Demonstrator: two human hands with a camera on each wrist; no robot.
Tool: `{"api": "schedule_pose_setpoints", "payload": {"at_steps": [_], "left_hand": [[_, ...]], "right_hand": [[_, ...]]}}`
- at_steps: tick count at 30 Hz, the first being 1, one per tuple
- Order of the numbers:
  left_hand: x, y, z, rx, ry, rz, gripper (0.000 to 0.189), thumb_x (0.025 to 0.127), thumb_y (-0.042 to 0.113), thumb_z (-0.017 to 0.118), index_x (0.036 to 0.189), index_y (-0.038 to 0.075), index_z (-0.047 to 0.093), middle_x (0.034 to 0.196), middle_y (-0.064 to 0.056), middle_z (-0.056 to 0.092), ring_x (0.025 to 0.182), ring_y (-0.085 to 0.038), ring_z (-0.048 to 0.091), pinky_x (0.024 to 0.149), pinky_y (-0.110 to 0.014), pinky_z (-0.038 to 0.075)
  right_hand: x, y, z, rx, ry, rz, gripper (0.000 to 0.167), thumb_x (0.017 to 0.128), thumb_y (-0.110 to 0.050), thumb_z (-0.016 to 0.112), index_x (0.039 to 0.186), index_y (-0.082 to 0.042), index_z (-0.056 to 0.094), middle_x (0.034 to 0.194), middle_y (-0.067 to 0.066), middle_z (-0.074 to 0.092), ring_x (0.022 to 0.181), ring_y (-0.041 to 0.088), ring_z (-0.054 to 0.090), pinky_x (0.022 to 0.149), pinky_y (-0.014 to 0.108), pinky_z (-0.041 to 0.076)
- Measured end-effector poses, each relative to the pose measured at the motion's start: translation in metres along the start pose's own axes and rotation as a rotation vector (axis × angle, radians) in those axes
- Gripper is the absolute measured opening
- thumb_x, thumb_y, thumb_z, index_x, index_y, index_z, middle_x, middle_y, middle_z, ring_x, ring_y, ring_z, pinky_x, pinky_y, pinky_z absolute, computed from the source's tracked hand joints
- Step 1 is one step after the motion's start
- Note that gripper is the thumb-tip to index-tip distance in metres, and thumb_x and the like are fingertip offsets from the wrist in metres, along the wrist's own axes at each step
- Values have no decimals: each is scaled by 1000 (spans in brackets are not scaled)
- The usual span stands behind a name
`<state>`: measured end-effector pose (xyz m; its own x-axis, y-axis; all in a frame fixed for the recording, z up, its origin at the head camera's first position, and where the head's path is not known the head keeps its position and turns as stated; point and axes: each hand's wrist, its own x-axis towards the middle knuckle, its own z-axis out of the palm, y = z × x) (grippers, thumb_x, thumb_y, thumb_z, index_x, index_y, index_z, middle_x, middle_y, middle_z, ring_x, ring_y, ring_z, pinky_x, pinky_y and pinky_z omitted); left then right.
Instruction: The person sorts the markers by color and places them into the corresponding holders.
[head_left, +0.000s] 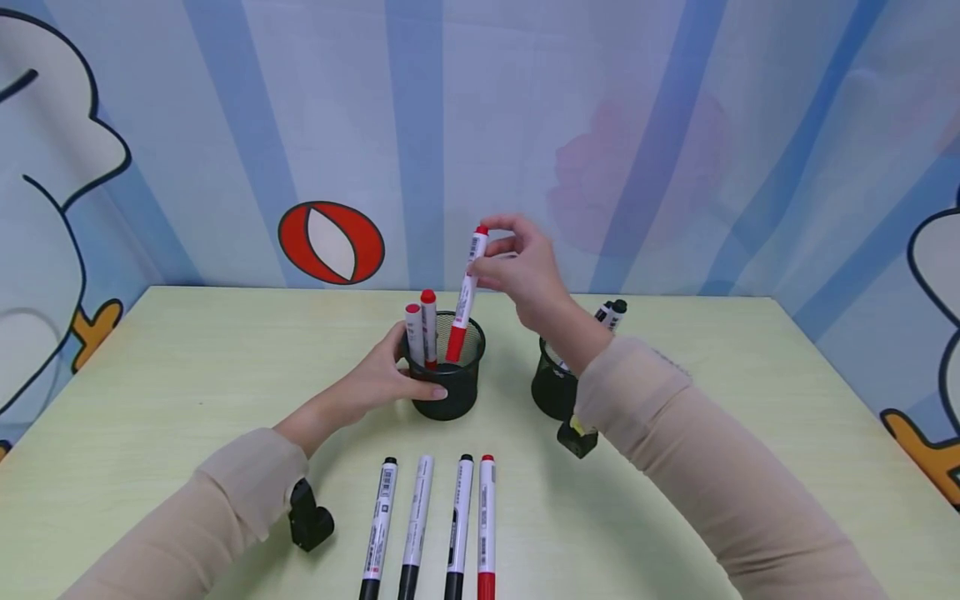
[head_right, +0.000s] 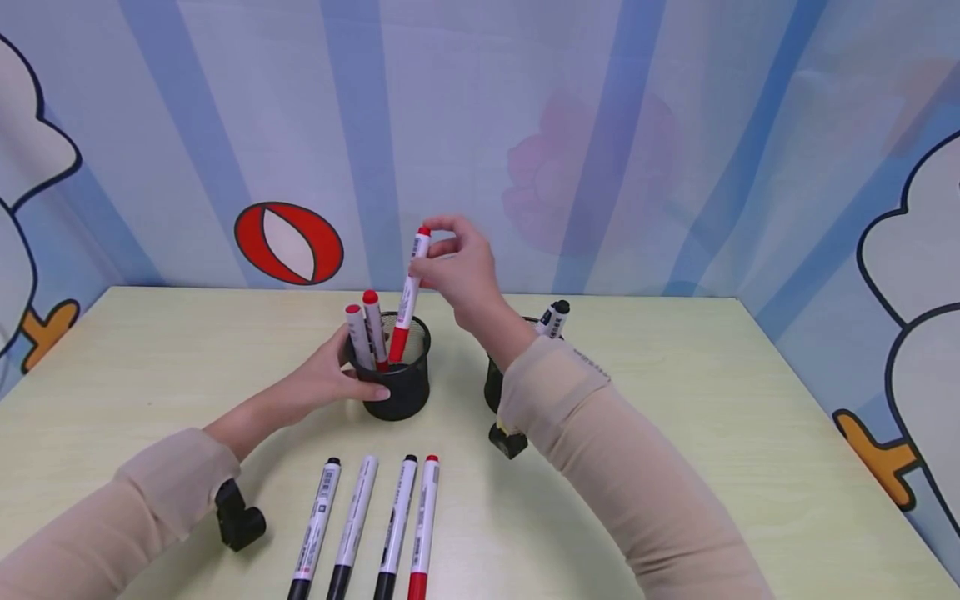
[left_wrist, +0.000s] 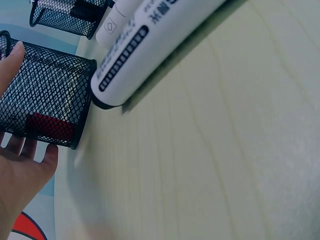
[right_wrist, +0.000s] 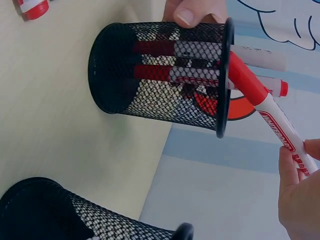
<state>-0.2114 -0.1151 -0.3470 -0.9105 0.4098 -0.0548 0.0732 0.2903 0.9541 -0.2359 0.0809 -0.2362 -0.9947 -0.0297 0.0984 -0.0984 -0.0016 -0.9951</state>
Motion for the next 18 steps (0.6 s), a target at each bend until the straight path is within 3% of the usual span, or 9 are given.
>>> {"api": "schedule_pose_setpoints", "payload": {"at_steps": [6,18], "left_hand": [[0,0,1,0,-1,2,89,75,18,77,143,17,20,142,-10,34,131,-28,29,102,-53,34],[-1,-1,1,-2,7,-5,91,76,19,77,144,17,18,143,-10,33,131,-28,28,102,-52,34]], "right_hand": [[-3,11,3,-36,-39,-72,41,81,7,64,118,-10,54,92,9,51,78,22,58,73,36,55],[-9,31,7,-214,-128,-274,40,81,6,63,115,-11,52,96,10,52,86,25,57,72,35,54]]}}
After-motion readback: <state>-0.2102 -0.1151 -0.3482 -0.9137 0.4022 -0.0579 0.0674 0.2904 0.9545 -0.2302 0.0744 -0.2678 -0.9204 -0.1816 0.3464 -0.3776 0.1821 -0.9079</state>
